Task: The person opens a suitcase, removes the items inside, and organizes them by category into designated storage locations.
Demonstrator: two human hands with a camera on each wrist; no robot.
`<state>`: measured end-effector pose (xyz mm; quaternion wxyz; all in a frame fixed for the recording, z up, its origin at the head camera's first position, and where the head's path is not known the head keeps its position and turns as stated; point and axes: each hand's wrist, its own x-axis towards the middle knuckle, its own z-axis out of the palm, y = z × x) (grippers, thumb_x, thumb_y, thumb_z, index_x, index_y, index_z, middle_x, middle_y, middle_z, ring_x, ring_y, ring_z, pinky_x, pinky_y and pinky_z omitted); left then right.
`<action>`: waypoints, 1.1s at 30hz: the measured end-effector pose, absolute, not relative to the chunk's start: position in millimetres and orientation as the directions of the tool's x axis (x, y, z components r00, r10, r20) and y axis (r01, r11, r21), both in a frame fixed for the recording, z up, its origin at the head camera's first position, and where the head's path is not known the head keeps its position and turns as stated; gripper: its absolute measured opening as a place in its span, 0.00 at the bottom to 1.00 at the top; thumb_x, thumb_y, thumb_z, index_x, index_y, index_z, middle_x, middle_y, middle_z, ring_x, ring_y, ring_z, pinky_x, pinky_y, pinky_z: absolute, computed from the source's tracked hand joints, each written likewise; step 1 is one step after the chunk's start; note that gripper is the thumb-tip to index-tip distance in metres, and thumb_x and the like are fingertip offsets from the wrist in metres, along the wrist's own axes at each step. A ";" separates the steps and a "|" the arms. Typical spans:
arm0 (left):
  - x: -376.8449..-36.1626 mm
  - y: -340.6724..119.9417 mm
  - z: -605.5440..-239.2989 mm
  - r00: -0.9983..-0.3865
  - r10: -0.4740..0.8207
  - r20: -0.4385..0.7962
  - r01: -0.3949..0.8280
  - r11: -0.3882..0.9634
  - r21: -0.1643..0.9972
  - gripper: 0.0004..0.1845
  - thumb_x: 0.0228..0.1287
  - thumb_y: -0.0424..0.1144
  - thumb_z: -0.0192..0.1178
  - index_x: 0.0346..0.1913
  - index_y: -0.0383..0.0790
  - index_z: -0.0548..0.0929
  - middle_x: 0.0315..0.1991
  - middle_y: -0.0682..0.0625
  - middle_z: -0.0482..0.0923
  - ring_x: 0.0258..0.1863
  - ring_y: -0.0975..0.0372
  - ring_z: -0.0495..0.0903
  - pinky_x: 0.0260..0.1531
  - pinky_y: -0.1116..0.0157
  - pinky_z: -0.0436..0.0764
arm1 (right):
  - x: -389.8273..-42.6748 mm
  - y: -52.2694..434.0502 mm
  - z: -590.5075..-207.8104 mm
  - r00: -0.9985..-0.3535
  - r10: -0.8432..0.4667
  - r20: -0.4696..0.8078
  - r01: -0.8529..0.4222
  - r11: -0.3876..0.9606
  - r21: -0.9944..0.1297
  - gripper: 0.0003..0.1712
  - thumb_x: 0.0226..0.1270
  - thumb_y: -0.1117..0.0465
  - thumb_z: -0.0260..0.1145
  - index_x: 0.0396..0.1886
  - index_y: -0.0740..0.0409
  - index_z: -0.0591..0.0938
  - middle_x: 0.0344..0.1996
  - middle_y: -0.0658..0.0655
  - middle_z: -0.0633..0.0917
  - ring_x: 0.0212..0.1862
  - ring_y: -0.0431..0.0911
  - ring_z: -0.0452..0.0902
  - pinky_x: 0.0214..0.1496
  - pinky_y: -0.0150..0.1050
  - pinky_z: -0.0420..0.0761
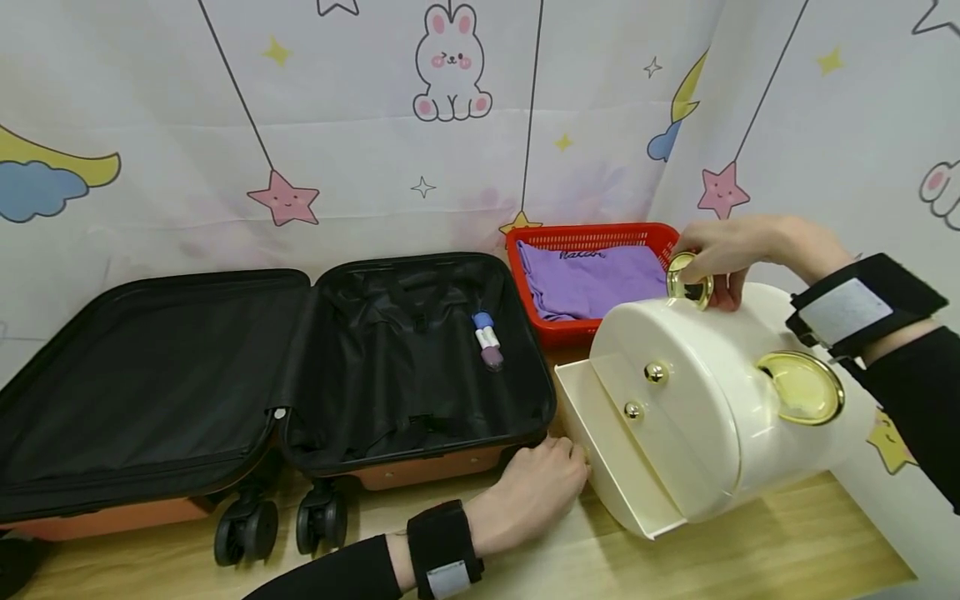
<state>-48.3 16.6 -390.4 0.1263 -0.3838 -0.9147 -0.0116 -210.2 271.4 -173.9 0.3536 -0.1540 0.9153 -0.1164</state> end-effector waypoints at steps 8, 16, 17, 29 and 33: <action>-74.5 -16.2 -340.6 -0.640 0.697 0.323 0.768 0.559 0.314 0.14 0.72 0.38 0.57 0.26 0.47 0.80 0.17 0.61 0.69 0.18 0.73 0.67 0.17 0.78 0.64 | -210.2 271.5 -173.3 -0.715 -0.357 -0.601 -0.199 0.928 -0.315 0.09 0.67 0.65 0.50 0.39 0.63 0.76 0.20 0.51 0.83 0.21 0.42 0.82 0.29 0.41 0.87; -130.8 -52.0 -316.2 -0.791 0.581 0.192 0.558 0.558 0.614 0.14 0.69 0.36 0.60 0.54 0.36 0.84 0.34 0.49 0.86 0.32 0.63 0.83 0.34 0.69 0.82 | -209.5 271.3 -174.8 -0.718 -0.351 -0.601 -0.205 0.932 -0.299 0.08 0.68 0.63 0.51 0.34 0.60 0.76 0.20 0.50 0.83 0.21 0.41 0.82 0.30 0.40 0.87; -136.2 -55.4 -313.5 -0.802 0.576 0.161 0.523 0.546 0.654 0.15 0.69 0.36 0.60 0.56 0.35 0.82 0.38 0.47 0.87 0.35 0.60 0.84 0.38 0.67 0.83 | -209.4 271.3 -175.0 -0.719 -0.351 -0.600 -0.206 0.932 -0.298 0.09 0.68 0.63 0.51 0.33 0.60 0.76 0.20 0.50 0.83 0.21 0.41 0.83 0.30 0.40 0.87; -181.2 -69.3 -305.1 -0.851 0.516 0.094 0.482 0.699 0.528 0.20 0.71 0.38 0.57 0.63 0.37 0.77 0.50 0.43 0.84 0.36 0.57 0.81 0.26 0.66 0.78 | -210.9 273.4 -172.4 -0.715 -0.360 -0.599 -0.208 0.928 -0.310 0.10 0.68 0.65 0.49 0.39 0.64 0.76 0.20 0.51 0.83 0.21 0.42 0.82 0.30 0.41 0.87; -203.0 -72.5 -331.2 -0.875 0.484 0.000 0.438 0.791 0.428 0.23 0.70 0.42 0.60 0.64 0.35 0.75 0.53 0.40 0.82 0.41 0.56 0.80 0.36 0.61 0.82 | -211.5 272.5 -175.4 -0.712 -0.359 -0.603 -0.206 0.928 -0.310 0.09 0.67 0.65 0.50 0.37 0.62 0.77 0.20 0.50 0.83 0.21 0.41 0.82 0.29 0.40 0.87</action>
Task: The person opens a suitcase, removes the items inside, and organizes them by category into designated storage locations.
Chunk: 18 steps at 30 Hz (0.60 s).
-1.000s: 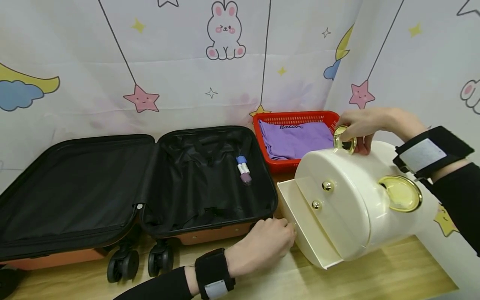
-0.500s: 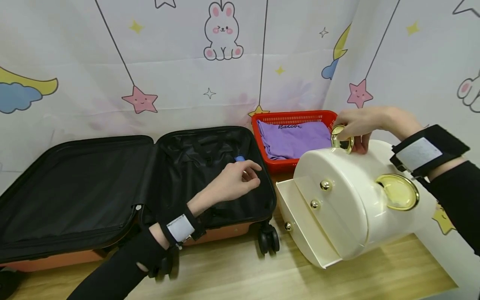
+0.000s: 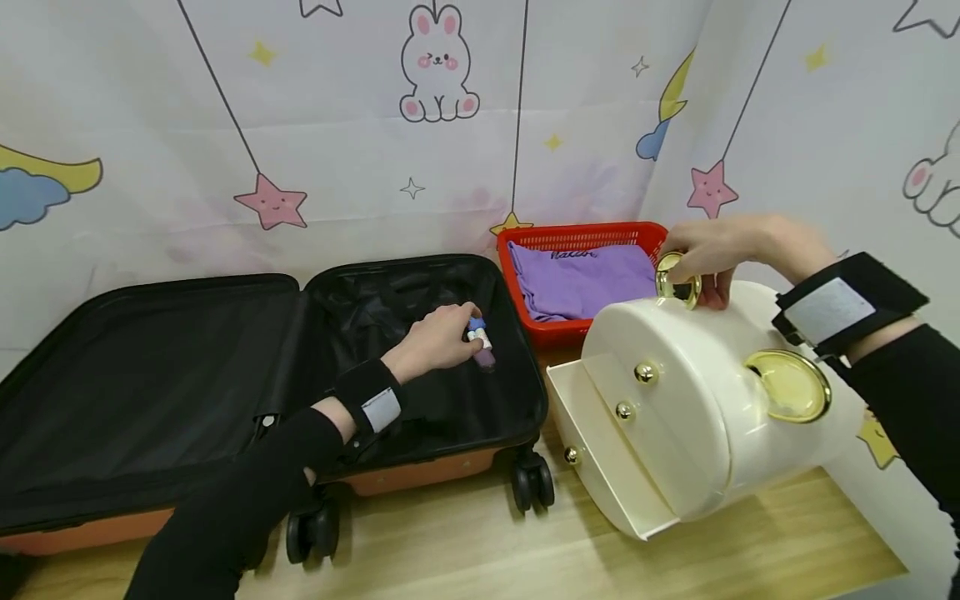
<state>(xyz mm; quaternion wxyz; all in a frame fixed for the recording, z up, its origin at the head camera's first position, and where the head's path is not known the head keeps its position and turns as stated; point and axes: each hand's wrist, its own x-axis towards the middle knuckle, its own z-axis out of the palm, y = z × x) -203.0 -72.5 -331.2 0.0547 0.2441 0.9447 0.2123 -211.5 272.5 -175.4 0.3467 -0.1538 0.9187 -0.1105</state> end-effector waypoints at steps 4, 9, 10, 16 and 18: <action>-220.0 -68.4 -351.8 -0.870 0.484 -0.095 0.418 0.826 0.379 0.28 0.67 0.46 0.65 0.64 0.35 0.74 0.53 0.40 0.82 0.45 0.54 0.80 0.42 0.58 0.82 | -210.1 272.6 -176.1 -0.717 -0.368 -0.593 -0.214 0.925 -0.315 0.09 0.67 0.65 0.50 0.36 0.62 0.76 0.19 0.50 0.82 0.20 0.41 0.82 0.29 0.40 0.86; -228.8 -61.4 -366.4 -0.834 0.496 -0.243 0.401 0.846 0.351 0.28 0.65 0.50 0.67 0.62 0.39 0.74 0.53 0.41 0.81 0.49 0.53 0.80 0.44 0.56 0.79 | -207.8 270.8 -176.2 -0.718 -0.364 -0.593 -0.206 0.925 -0.318 0.09 0.66 0.65 0.50 0.40 0.63 0.76 0.20 0.51 0.82 0.20 0.42 0.82 0.29 0.41 0.87; -229.8 -59.7 -369.0 -0.830 0.491 -0.265 0.398 0.854 0.335 0.28 0.64 0.51 0.67 0.61 0.39 0.75 0.54 0.40 0.80 0.50 0.52 0.79 0.46 0.55 0.79 | -207.3 270.9 -176.3 -0.719 -0.361 -0.594 -0.203 0.926 -0.318 0.09 0.66 0.65 0.50 0.40 0.63 0.76 0.20 0.51 0.82 0.20 0.42 0.82 0.29 0.41 0.87; -234.5 -52.4 -386.3 -0.853 0.446 -0.272 0.410 0.894 0.181 0.22 0.64 0.53 0.67 0.52 0.42 0.77 0.58 0.39 0.77 0.59 0.46 0.68 0.52 0.50 0.77 | -207.0 271.8 -176.2 -0.716 -0.357 -0.600 -0.188 0.926 -0.327 0.07 0.65 0.66 0.50 0.37 0.62 0.74 0.19 0.51 0.82 0.19 0.42 0.81 0.28 0.40 0.86; -235.2 -50.8 -391.3 -0.861 0.444 -0.248 0.417 0.895 0.157 0.21 0.64 0.52 0.67 0.51 0.41 0.77 0.57 0.39 0.77 0.60 0.45 0.66 0.53 0.49 0.76 | -207.4 272.6 -176.5 -0.717 -0.351 -0.602 -0.183 0.928 -0.323 0.06 0.65 0.66 0.50 0.36 0.61 0.74 0.19 0.51 0.82 0.19 0.42 0.81 0.28 0.40 0.86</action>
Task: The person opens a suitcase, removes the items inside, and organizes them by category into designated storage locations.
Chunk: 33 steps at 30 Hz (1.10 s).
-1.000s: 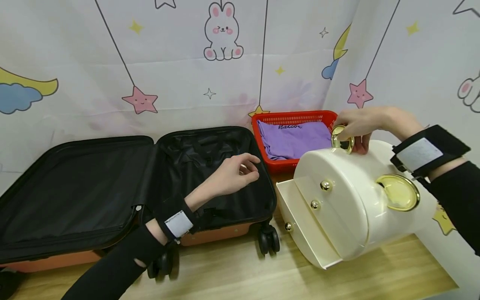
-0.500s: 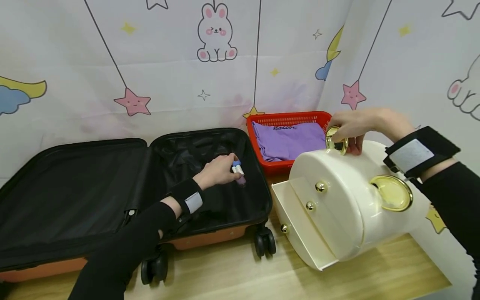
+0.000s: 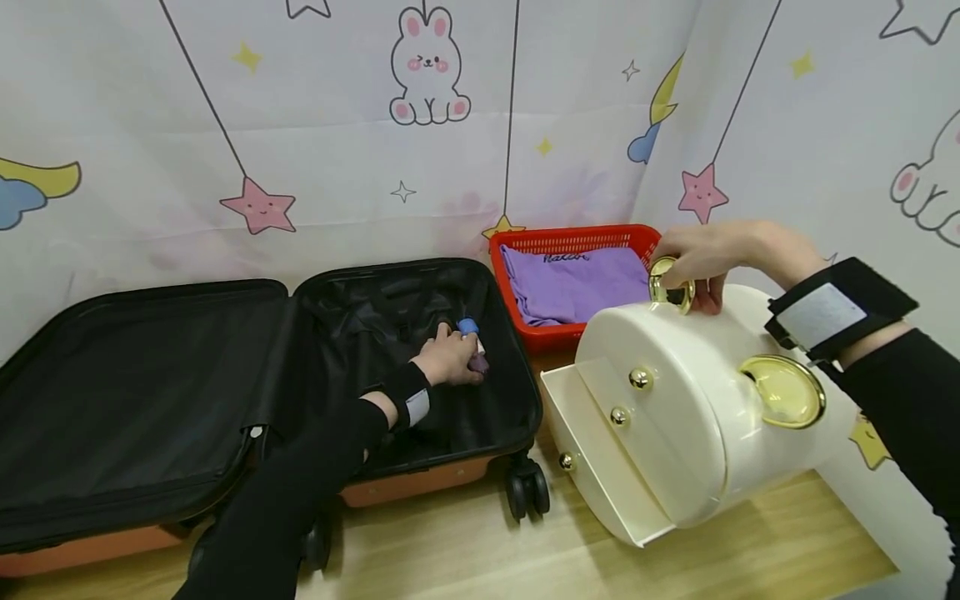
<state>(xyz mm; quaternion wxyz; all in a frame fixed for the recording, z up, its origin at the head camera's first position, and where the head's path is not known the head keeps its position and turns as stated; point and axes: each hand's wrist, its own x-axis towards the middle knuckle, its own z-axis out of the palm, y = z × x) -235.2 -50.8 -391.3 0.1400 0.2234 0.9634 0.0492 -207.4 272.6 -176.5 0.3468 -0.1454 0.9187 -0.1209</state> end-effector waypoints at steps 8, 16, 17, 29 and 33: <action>-235.9 -49.3 -405.5 -0.880 0.425 -0.213 0.404 0.904 0.139 0.29 0.66 0.56 0.65 0.59 0.40 0.73 0.68 0.38 0.71 0.72 0.43 0.58 0.64 0.46 0.71 | -209.8 274.9 -179.8 -0.699 -0.337 -0.631 -0.170 0.935 -0.310 0.09 0.70 0.63 0.49 0.43 0.63 0.73 0.22 0.51 0.81 0.21 0.41 0.81 0.29 0.39 0.86; -237.9 -51.7 -406.8 -0.879 0.441 -0.182 0.419 0.896 0.145 0.24 0.62 0.57 0.68 0.48 0.43 0.73 0.55 0.40 0.75 0.63 0.45 0.64 0.56 0.53 0.70 | -209.8 274.8 -179.9 -0.699 -0.330 -0.634 -0.150 0.935 -0.322 0.07 0.70 0.63 0.50 0.40 0.61 0.73 0.20 0.51 0.81 0.20 0.41 0.80 0.29 0.40 0.86; -238.9 -52.8 -408.2 -0.880 0.444 -0.167 0.422 0.894 0.151 0.26 0.60 0.57 0.69 0.49 0.44 0.73 0.55 0.40 0.74 0.61 0.45 0.65 0.55 0.53 0.70 | -209.9 274.7 -179.8 -0.699 -0.331 -0.634 -0.151 0.935 -0.322 0.07 0.70 0.63 0.50 0.40 0.61 0.73 0.20 0.51 0.81 0.20 0.41 0.80 0.29 0.40 0.86; -235.7 -60.1 -391.3 -0.897 0.438 -0.065 0.403 0.868 0.290 0.51 0.50 0.59 0.74 0.72 0.40 0.62 0.59 0.36 0.72 0.49 0.45 0.80 0.50 0.48 0.82 | -211.7 271.8 -177.6 -0.686 -0.333 -0.647 -0.160 0.936 -0.312 0.07 0.72 0.62 0.49 0.42 0.61 0.71 0.20 0.51 0.81 0.20 0.41 0.79 0.29 0.38 0.85; -227.1 -52.3 -367.1 -0.907 0.420 -0.042 0.363 0.827 0.429 0.51 0.50 0.60 0.73 0.73 0.43 0.61 0.59 0.39 0.72 0.47 0.47 0.80 0.50 0.47 0.82 | -212.9 271.7 -178.6 -0.679 -0.337 -0.653 -0.154 0.934 -0.322 0.07 0.72 0.62 0.49 0.42 0.62 0.70 0.21 0.50 0.80 0.21 0.41 0.79 0.29 0.38 0.85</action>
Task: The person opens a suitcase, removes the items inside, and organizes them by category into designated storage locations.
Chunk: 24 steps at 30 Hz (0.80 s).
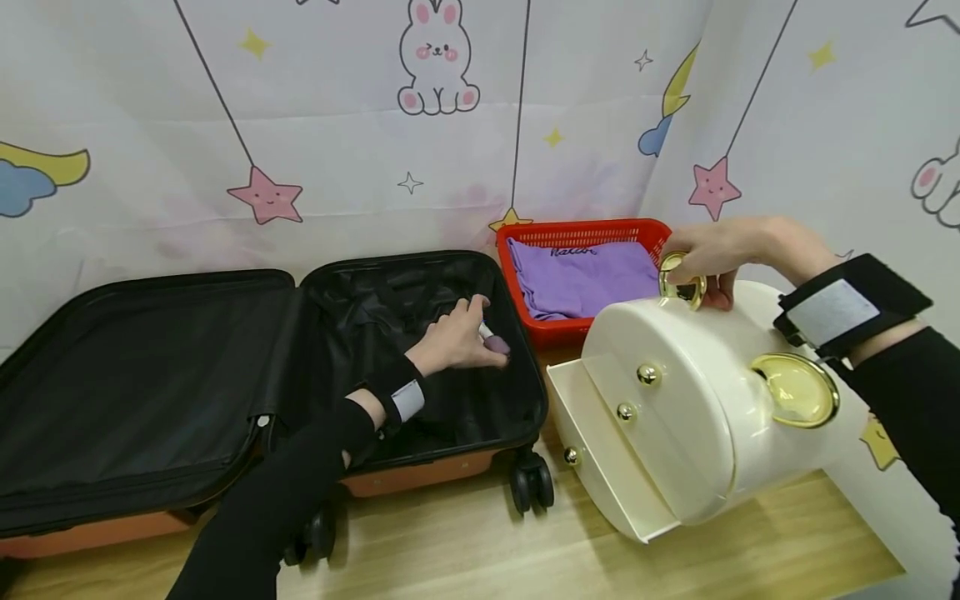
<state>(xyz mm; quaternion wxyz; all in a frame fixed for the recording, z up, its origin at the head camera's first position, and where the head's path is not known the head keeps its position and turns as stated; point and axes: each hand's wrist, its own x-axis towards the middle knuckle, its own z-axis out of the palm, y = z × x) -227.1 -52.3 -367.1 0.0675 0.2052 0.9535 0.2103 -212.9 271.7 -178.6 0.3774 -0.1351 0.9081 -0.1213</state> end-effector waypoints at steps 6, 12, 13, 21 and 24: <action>-197.9 -30.1 -321.3 -0.879 0.474 0.048 0.417 0.716 0.560 0.49 0.51 0.64 0.71 0.71 0.43 0.63 0.57 0.43 0.73 0.47 0.52 0.78 0.47 0.52 0.83 | -211.6 272.3 -178.0 -0.682 -0.335 -0.650 -0.157 0.935 -0.317 0.07 0.72 0.62 0.50 0.42 0.62 0.71 0.21 0.51 0.80 0.20 0.41 0.79 0.29 0.39 0.85; -147.7 1.2 -304.5 -0.805 0.584 0.104 0.561 0.693 0.453 0.46 0.50 0.69 0.69 0.66 0.45 0.70 0.51 0.50 0.76 0.36 0.61 0.78 0.30 0.67 0.79 | -210.5 272.4 -178.6 -0.689 -0.348 -0.637 -0.172 0.931 -0.323 0.06 0.70 0.63 0.50 0.40 0.61 0.72 0.19 0.51 0.80 0.20 0.40 0.80 0.29 0.40 0.86; -139.1 6.1 -305.6 -0.789 0.604 0.111 0.593 0.701 0.396 0.44 0.50 0.70 0.68 0.63 0.45 0.73 0.47 0.51 0.76 0.32 0.62 0.78 0.25 0.68 0.77 | -210.5 272.2 -178.7 -0.688 -0.346 -0.638 -0.170 0.931 -0.323 0.06 0.70 0.63 0.50 0.40 0.61 0.72 0.19 0.50 0.80 0.20 0.40 0.80 0.29 0.39 0.86; -89.8 35.0 -324.9 -0.698 0.710 0.091 0.695 0.703 -0.153 0.36 0.54 0.78 0.57 0.43 0.47 0.83 0.40 0.55 0.81 0.43 0.62 0.78 0.40 0.68 0.73 | -210.5 270.8 -177.4 -0.686 -0.338 -0.645 -0.165 0.935 -0.316 0.07 0.72 0.62 0.49 0.38 0.60 0.72 0.19 0.50 0.79 0.20 0.40 0.79 0.28 0.39 0.85; -83.8 40.6 -330.5 -0.691 0.722 0.030 0.696 0.676 -0.243 0.33 0.60 0.76 0.54 0.43 0.49 0.85 0.43 0.54 0.81 0.46 0.62 0.75 0.46 0.67 0.71 | -210.0 269.7 -177.0 -0.686 -0.339 -0.644 -0.164 0.934 -0.317 0.07 0.73 0.61 0.50 0.39 0.60 0.72 0.20 0.50 0.80 0.20 0.40 0.79 0.29 0.38 0.85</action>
